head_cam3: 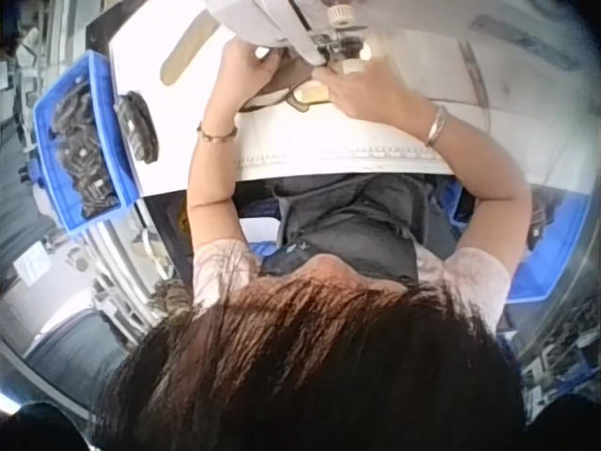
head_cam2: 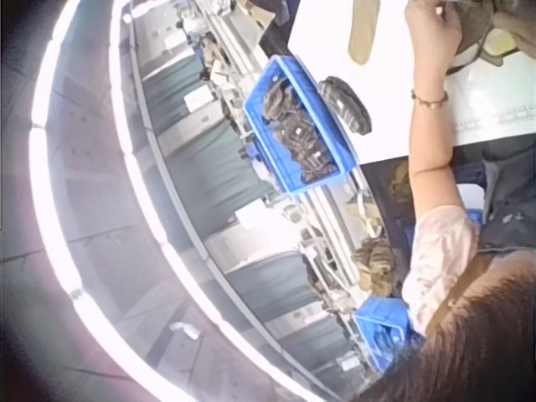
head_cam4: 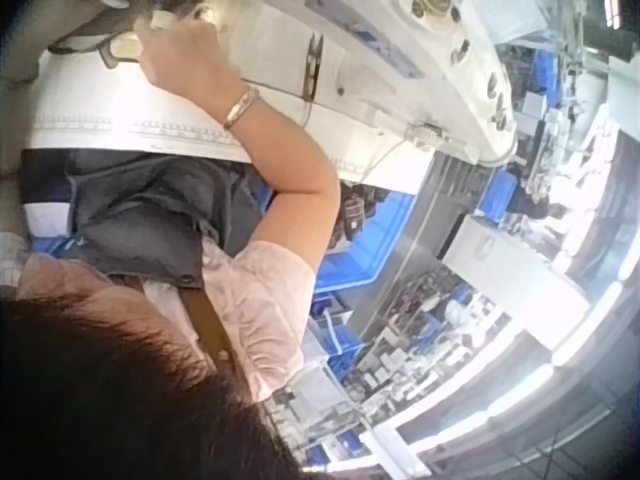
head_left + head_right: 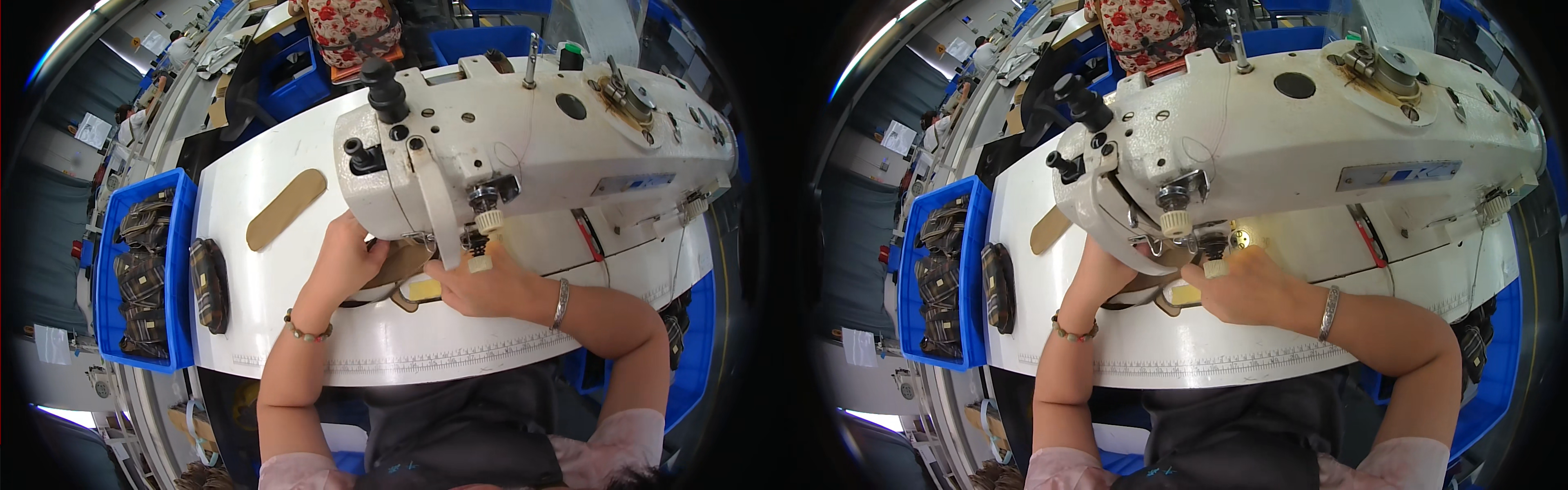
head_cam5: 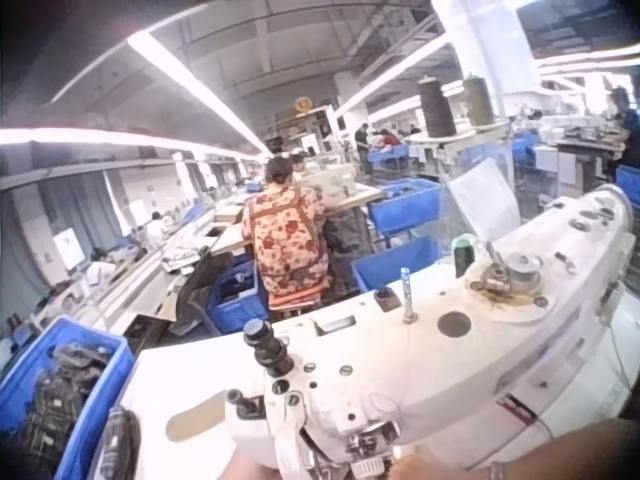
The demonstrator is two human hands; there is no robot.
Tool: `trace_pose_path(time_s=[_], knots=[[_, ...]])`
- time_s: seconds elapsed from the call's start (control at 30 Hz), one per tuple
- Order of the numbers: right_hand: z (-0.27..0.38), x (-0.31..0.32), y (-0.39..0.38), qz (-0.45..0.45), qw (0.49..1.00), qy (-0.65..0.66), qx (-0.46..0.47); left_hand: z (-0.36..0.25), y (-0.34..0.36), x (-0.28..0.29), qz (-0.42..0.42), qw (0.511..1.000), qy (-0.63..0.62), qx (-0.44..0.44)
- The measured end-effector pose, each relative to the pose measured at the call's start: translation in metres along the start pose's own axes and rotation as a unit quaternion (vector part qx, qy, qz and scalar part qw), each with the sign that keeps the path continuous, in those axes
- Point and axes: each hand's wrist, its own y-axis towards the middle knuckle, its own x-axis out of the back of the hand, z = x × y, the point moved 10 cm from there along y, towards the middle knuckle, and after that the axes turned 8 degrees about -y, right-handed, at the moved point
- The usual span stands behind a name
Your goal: The person aligns a fabric pouch with a base panel and sews them together along the edges using a sewing machine.
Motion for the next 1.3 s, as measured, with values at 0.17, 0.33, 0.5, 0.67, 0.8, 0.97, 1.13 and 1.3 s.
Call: trace_pose_path(time_s=[0.17, 0.33, 0.5, 0.67, 0.8, 0.97, 1.13, 1.3], knots=[[0.002, 0.027, 0.001, -0.073, 0.996, -0.038, -0.021, -0.011, -0.002, 0.007, -0.038, 0.997, 0.001, -0.065], [-0.011, -0.003, 0.002, 0.006, 0.998, 0.045, -0.048, -0.002, -0.006, 0.002, -0.033, 0.999, 0.006, -0.005], [-0.012, 0.007, 0.004, -0.013, 0.992, 0.110, -0.061, -0.019, -0.004, -0.004, -0.036, 0.985, 0.143, -0.095], [-0.009, 0.011, 0.001, -0.051, 0.998, 0.015, -0.022, -0.047, -0.014, -0.022, 0.013, 0.946, 0.203, -0.253], [-0.005, 0.043, -0.001, -0.174, 0.985, 0.014, 0.002, -0.053, -0.021, -0.035, 0.035, 0.953, 0.143, -0.264], [0.011, 0.048, -0.006, -0.172, 0.981, -0.070, 0.048, -0.044, -0.028, -0.049, 0.085, 0.948, 0.190, -0.241], [0.013, 0.036, -0.012, -0.109, 0.993, -0.050, 0.014, -0.038, -0.027, -0.043, 0.046, 0.966, 0.176, -0.184], [0.007, 0.023, -0.008, -0.038, 0.998, 0.024, -0.032, -0.060, -0.030, -0.036, 0.003, 0.944, 0.248, -0.218]])
